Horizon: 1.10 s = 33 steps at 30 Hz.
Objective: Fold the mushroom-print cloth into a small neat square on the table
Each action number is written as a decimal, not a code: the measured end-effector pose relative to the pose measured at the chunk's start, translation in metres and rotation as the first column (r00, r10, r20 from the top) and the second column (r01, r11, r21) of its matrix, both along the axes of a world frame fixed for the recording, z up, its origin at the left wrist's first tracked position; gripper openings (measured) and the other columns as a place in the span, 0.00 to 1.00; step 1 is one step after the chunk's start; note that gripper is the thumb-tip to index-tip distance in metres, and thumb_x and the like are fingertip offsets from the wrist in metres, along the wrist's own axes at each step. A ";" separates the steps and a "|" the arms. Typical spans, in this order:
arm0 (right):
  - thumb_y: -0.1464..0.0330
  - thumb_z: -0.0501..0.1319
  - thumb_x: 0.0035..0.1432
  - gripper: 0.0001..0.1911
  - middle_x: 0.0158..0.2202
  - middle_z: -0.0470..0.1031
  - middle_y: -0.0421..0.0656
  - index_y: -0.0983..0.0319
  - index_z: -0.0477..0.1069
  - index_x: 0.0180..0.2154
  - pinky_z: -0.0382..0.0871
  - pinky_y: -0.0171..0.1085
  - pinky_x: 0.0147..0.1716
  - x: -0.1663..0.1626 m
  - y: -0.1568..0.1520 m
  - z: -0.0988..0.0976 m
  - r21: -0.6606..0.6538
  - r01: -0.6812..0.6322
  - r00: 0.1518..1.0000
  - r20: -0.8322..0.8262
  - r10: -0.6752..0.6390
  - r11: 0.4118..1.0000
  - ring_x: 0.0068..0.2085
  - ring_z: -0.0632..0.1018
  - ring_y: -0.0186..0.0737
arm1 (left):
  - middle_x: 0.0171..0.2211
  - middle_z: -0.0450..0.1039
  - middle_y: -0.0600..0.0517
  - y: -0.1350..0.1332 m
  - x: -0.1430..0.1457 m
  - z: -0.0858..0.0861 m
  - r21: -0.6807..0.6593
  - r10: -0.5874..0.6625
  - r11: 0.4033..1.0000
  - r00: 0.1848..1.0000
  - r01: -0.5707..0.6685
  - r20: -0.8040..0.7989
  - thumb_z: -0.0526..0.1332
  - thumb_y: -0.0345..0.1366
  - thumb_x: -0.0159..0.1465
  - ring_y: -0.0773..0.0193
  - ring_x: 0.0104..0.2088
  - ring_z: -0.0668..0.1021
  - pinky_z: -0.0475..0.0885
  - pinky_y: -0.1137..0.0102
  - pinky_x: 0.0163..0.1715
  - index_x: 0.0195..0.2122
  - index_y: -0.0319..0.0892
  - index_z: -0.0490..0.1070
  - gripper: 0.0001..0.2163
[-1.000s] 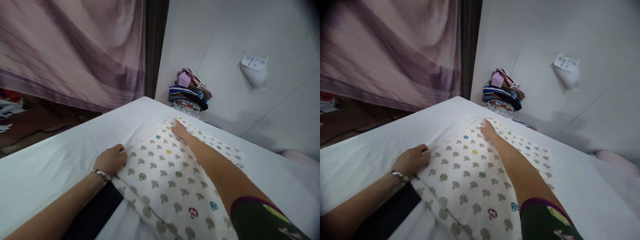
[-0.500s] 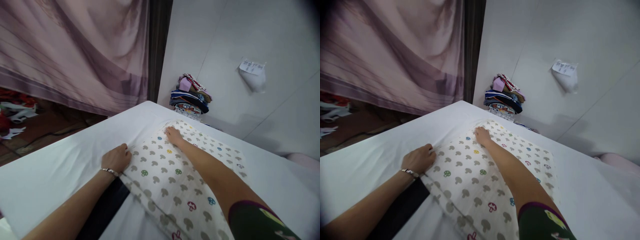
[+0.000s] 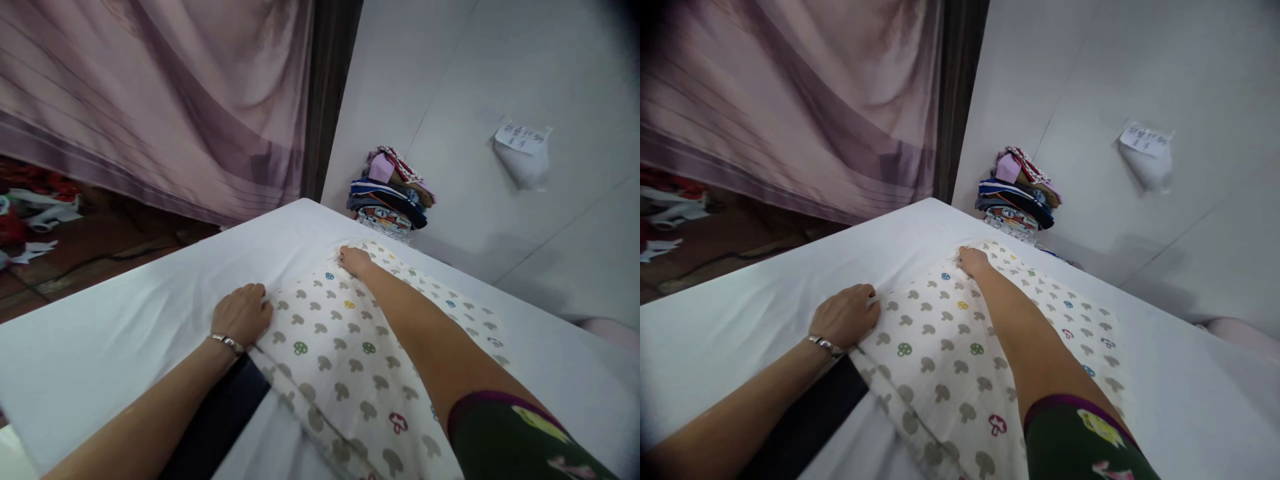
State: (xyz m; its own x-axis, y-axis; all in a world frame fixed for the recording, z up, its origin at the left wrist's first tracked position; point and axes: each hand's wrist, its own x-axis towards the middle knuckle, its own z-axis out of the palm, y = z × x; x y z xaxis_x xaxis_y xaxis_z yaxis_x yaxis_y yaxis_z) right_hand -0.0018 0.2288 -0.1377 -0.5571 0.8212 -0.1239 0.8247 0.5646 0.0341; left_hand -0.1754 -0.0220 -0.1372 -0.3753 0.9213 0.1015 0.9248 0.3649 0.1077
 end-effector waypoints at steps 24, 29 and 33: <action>0.62 0.51 0.58 0.35 0.56 0.62 0.48 0.58 0.39 0.63 0.59 0.38 0.50 0.008 -0.028 -0.011 -0.044 -0.026 0.942 -0.335 0.009 0.999 0.54 0.64 0.43 | 0.46 0.69 0.43 -0.001 -0.004 -0.001 -0.006 0.030 1.000 0.995 -0.030 0.091 0.47 0.39 0.57 0.53 0.45 0.71 0.66 0.61 0.43 0.47 0.40 0.65 0.18; 0.61 0.48 0.61 0.27 0.62 0.52 0.45 0.59 0.51 0.60 0.48 0.41 0.58 0.065 -0.076 -0.011 0.003 -0.112 0.942 -0.318 0.107 0.994 0.61 0.54 0.41 | 0.49 0.68 0.44 0.001 -0.005 0.009 -0.149 0.086 0.987 0.971 -0.053 0.224 0.45 0.48 0.59 0.50 0.45 0.73 0.66 0.58 0.43 0.48 0.42 0.64 0.22; 0.59 0.45 0.62 0.24 0.62 0.52 0.44 0.57 0.56 0.58 0.41 0.46 0.60 0.144 -0.124 -0.004 -0.047 -0.050 0.970 -0.239 0.037 0.998 0.62 0.51 0.42 | 0.42 0.73 0.44 0.003 -0.008 0.018 -0.235 0.133 0.969 0.957 -0.071 0.259 0.43 0.59 0.56 0.48 0.41 0.74 0.67 0.59 0.40 0.44 0.44 0.65 0.28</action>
State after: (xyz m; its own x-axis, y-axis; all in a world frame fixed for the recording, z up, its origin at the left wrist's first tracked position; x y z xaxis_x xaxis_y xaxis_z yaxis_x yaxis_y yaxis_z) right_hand 0.1427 0.1048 -0.1415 -0.6109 0.7913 -0.0257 0.7801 0.5960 -0.1903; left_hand -0.1829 -0.0186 -0.1195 -0.4533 0.8642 -0.2186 0.8282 0.4990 0.2552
